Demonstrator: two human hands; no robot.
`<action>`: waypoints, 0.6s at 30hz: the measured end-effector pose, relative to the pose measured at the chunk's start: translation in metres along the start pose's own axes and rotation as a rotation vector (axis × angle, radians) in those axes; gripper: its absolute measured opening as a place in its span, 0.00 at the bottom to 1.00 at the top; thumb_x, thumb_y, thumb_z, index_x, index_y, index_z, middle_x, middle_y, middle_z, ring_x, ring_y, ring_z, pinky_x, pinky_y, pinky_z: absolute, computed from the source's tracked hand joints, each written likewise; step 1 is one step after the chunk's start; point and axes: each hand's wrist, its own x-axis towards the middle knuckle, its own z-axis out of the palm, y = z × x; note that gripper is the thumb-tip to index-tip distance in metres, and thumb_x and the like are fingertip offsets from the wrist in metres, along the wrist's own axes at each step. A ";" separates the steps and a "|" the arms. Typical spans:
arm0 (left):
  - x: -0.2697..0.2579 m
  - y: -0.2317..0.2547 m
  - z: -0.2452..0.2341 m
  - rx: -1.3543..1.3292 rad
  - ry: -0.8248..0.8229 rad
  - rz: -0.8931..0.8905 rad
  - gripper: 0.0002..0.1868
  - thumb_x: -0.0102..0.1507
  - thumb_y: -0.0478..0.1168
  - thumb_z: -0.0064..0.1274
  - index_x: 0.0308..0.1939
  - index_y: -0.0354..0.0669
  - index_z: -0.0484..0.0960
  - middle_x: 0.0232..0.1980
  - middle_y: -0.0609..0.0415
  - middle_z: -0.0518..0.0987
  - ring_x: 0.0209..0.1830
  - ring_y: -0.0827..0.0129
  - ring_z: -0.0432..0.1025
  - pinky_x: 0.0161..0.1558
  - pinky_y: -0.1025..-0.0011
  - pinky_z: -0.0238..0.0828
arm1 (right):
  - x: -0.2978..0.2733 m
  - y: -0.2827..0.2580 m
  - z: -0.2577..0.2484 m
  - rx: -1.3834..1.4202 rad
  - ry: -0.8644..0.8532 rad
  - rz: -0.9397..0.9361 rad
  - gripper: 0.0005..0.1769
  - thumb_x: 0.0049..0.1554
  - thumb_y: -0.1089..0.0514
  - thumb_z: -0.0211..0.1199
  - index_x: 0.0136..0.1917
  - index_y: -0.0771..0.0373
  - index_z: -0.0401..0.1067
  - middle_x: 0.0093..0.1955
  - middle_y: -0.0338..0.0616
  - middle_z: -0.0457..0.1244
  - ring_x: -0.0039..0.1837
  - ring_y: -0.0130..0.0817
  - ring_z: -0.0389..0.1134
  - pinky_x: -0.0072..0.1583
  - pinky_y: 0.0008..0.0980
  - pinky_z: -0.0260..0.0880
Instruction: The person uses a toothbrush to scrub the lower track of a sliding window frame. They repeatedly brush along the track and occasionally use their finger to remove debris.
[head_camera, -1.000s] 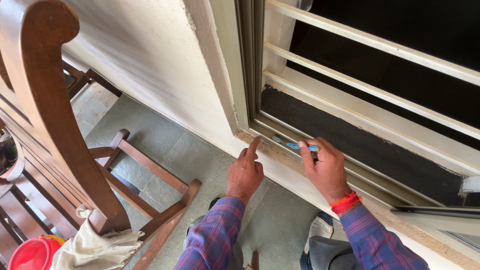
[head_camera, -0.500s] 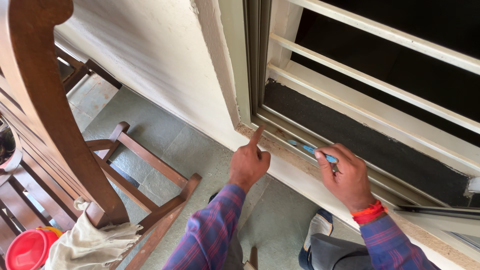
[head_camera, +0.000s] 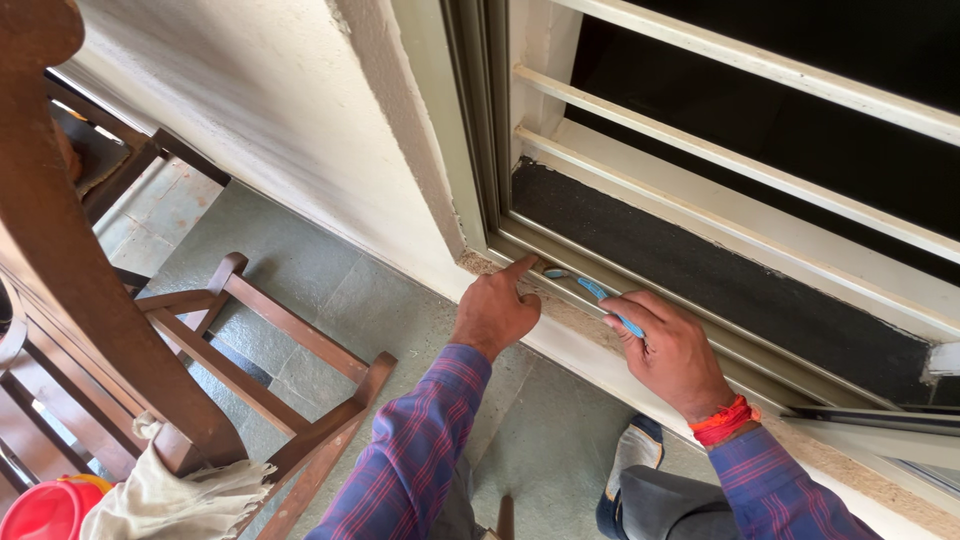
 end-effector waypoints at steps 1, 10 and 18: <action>0.000 0.000 -0.001 -0.003 -0.026 -0.011 0.35 0.58 0.38 0.48 0.73 0.52 0.69 0.27 0.41 0.86 0.24 0.64 0.80 0.49 0.67 0.81 | -0.001 0.001 0.001 0.003 -0.004 -0.001 0.11 0.57 0.61 0.65 0.54 0.61 0.77 0.49 0.44 0.70 0.45 0.40 0.73 0.46 0.35 0.75; 0.016 -0.020 0.025 -0.072 0.028 0.119 0.31 0.59 0.36 0.47 0.69 0.47 0.74 0.36 0.45 0.85 0.21 0.67 0.78 0.35 0.69 0.85 | -0.004 0.009 0.015 0.017 0.007 0.002 0.12 0.57 0.62 0.66 0.56 0.60 0.77 0.51 0.44 0.70 0.47 0.40 0.74 0.48 0.35 0.76; 0.021 -0.016 0.021 -0.241 0.119 0.119 0.23 0.57 0.35 0.49 0.56 0.42 0.83 0.35 0.38 0.86 0.34 0.54 0.82 0.47 0.64 0.81 | -0.009 0.017 0.025 -0.048 0.109 -0.133 0.13 0.57 0.62 0.67 0.56 0.62 0.77 0.52 0.47 0.69 0.51 0.43 0.73 0.52 0.38 0.75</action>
